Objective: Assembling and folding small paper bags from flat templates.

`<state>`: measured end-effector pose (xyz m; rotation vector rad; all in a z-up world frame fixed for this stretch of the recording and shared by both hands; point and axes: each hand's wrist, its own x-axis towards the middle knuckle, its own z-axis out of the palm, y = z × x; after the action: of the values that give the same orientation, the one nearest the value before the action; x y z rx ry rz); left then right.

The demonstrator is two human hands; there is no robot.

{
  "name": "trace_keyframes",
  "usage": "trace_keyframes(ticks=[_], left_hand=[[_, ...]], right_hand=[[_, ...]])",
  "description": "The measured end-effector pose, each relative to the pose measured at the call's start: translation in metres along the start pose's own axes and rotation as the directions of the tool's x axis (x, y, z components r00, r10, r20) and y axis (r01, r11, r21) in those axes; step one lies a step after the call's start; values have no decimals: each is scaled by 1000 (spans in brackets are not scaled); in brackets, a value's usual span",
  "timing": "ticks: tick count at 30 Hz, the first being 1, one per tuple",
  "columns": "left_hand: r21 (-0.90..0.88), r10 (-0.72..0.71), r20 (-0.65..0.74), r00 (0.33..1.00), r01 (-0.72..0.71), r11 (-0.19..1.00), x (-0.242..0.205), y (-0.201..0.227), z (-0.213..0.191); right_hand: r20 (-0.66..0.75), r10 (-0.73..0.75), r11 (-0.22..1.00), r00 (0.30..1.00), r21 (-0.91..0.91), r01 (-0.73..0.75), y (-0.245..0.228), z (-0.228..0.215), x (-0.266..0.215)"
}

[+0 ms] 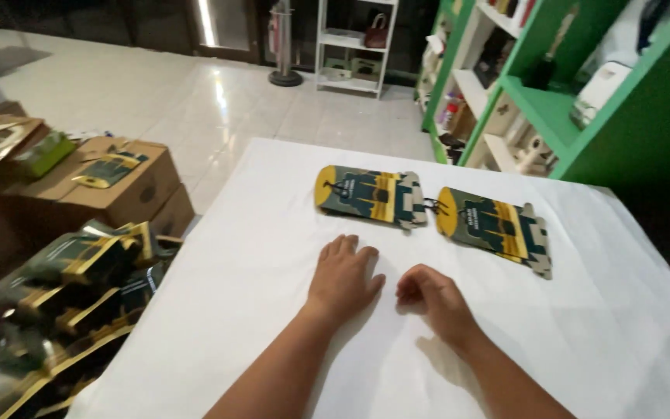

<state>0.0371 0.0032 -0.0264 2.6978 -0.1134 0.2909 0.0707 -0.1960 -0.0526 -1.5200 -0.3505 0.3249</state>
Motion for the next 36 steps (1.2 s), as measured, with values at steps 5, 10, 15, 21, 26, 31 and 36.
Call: trace_keyframes(ticks=[5, 10, 15, 21, 26, 31, 36], left_hand=[[-38, 16, 7, 1000, -15, 999, 2, -8, 1], [-39, -3, 104, 995, 8, 999, 2, -2, -19], [-62, 15, 113, 993, -8, 998, -1, -3, -23], [-101, 7, 104, 995, 3, 995, -3, -1, -27], [-138, -9, 85, 996, 20, 990, -3, -4, -23], [-234, -11, 36, 999, 19, 972, 1, -14, -13], [-808, -373, -62, 926, 173, 563, -1, -2, -29]], right_hand=[[-37, 57, 914, 998, -401, -67, -42, 32, 0], [82, -187, 618, 979, -765, 182, -38, 30, 76], [283, -317, 103, 905, -939, 329, -44, 50, 113], [155, -278, 226, 948, -949, 222, -32, 41, 131], [-14, -599, 357, 800, -900, 251, -51, 14, 138], [-210, -822, 487, 529, -741, 462, -98, 9, 73], [-338, -355, 928, 872, -242, 284, -99, 8, 13]])
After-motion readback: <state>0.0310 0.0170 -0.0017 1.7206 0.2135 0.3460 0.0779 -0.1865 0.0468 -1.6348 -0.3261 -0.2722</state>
